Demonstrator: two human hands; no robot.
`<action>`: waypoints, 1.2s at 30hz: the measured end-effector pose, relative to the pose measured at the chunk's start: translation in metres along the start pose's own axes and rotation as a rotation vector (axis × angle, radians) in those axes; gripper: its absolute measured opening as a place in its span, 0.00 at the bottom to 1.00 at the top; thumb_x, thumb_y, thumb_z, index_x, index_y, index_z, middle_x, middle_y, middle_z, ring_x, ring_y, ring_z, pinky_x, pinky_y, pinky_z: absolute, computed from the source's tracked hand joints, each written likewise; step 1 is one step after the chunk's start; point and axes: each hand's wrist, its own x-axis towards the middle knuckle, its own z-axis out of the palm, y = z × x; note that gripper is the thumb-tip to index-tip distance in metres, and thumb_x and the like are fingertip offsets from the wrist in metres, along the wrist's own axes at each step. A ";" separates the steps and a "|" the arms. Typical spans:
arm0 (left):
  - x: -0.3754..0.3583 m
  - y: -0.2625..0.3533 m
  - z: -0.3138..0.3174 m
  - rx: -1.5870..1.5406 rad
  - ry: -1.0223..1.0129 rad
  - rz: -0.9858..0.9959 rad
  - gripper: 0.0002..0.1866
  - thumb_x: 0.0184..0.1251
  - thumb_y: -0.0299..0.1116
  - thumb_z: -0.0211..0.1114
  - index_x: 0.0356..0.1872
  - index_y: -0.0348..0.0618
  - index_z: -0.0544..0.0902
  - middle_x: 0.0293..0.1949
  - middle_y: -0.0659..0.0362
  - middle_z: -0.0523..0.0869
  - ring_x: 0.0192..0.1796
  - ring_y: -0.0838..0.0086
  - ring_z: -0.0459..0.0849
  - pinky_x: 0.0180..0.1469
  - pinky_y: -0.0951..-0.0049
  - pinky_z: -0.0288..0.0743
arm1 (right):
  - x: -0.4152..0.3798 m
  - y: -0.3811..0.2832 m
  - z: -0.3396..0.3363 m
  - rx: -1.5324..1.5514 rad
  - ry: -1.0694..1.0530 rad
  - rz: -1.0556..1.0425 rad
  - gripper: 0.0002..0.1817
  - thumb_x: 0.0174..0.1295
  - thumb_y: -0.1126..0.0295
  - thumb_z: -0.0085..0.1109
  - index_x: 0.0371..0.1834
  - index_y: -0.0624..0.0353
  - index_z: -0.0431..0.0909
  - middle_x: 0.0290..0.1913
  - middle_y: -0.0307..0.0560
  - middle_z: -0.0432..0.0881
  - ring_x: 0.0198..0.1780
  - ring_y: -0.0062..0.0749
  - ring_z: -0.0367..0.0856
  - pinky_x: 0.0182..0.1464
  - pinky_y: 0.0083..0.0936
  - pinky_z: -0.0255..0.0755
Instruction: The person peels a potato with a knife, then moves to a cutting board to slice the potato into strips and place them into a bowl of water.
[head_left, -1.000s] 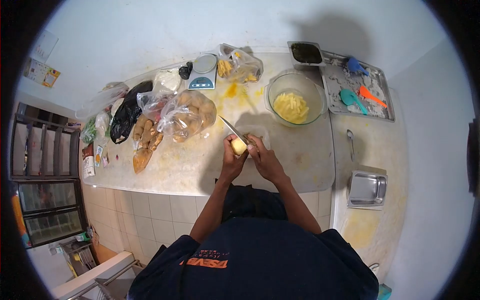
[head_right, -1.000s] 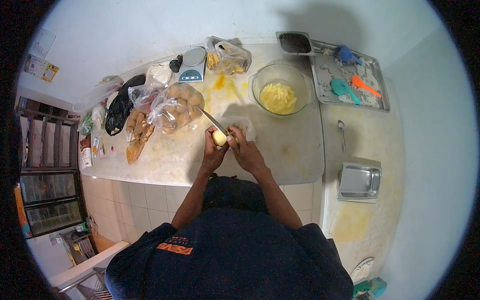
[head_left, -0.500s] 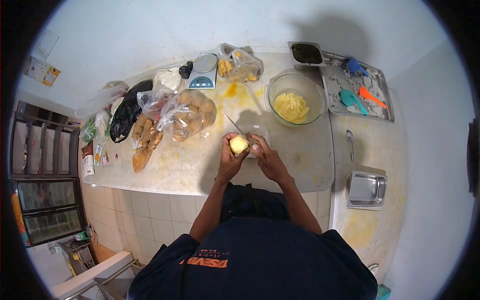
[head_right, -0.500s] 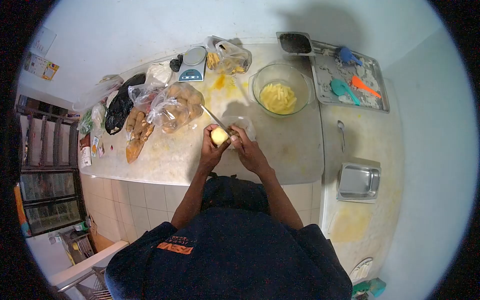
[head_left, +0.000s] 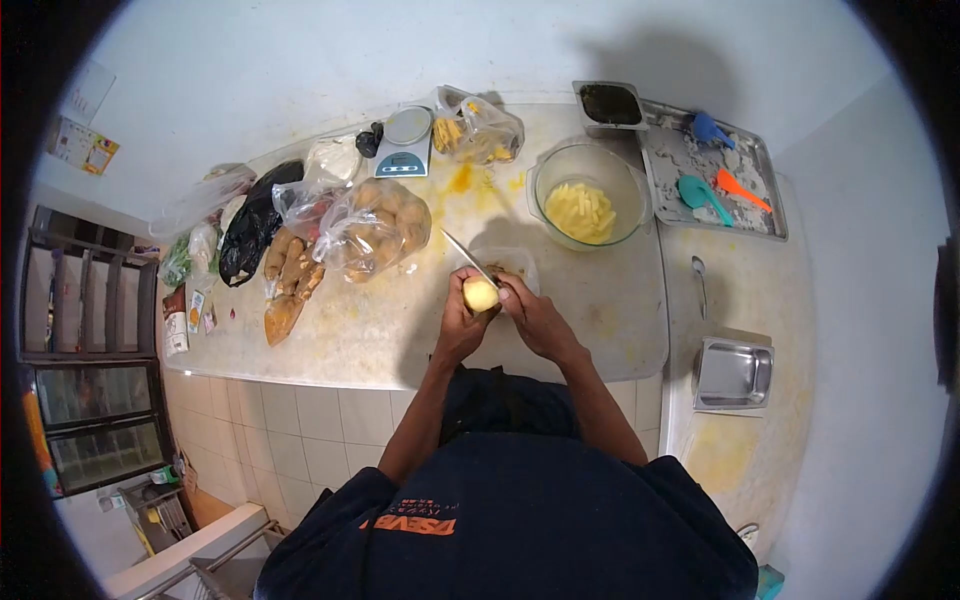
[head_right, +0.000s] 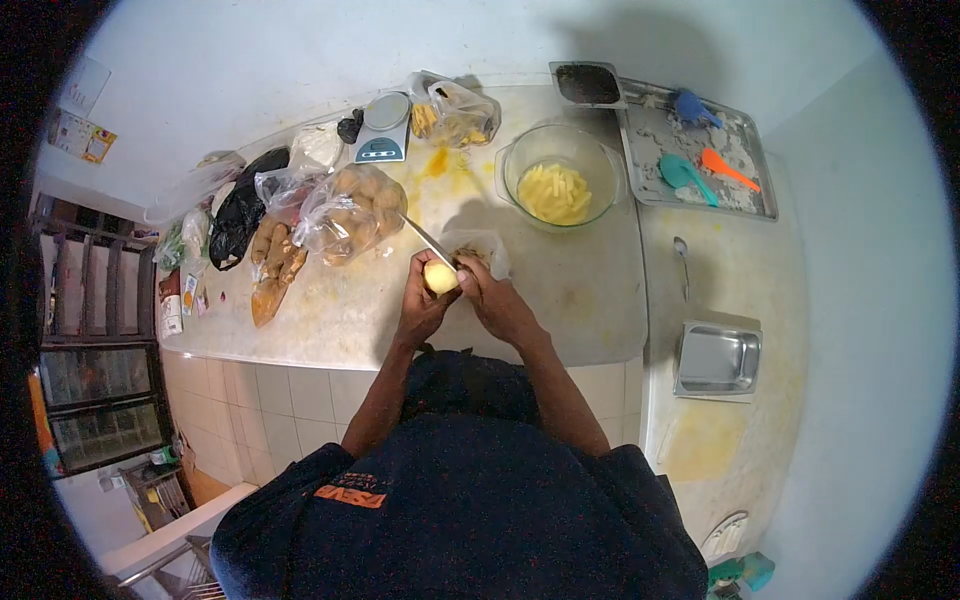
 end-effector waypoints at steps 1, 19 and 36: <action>0.000 0.001 0.002 0.009 -0.012 0.000 0.29 0.61 0.23 0.70 0.59 0.44 0.63 0.50 0.60 0.74 0.52 0.77 0.75 0.57 0.75 0.72 | 0.000 0.003 -0.001 0.023 0.018 0.003 0.26 0.76 0.48 0.34 0.67 0.52 0.62 0.51 0.65 0.80 0.49 0.68 0.78 0.51 0.50 0.71; 0.003 -0.015 -0.015 -0.009 0.231 -0.053 0.30 0.57 0.14 0.67 0.56 0.44 0.61 0.48 0.59 0.73 0.50 0.75 0.77 0.54 0.74 0.76 | 0.003 0.024 0.022 -0.003 0.128 -0.019 0.23 0.73 0.49 0.46 0.58 0.54 0.58 0.29 0.63 0.79 0.35 0.66 0.80 0.37 0.49 0.69; -0.003 -0.025 -0.028 -0.016 0.414 -0.132 0.31 0.50 0.13 0.67 0.53 0.46 0.63 0.46 0.60 0.71 0.47 0.75 0.74 0.50 0.74 0.73 | 0.014 0.060 0.042 -0.108 0.121 0.082 0.33 0.70 0.45 0.48 0.68 0.55 0.57 0.36 0.72 0.81 0.41 0.70 0.81 0.42 0.55 0.73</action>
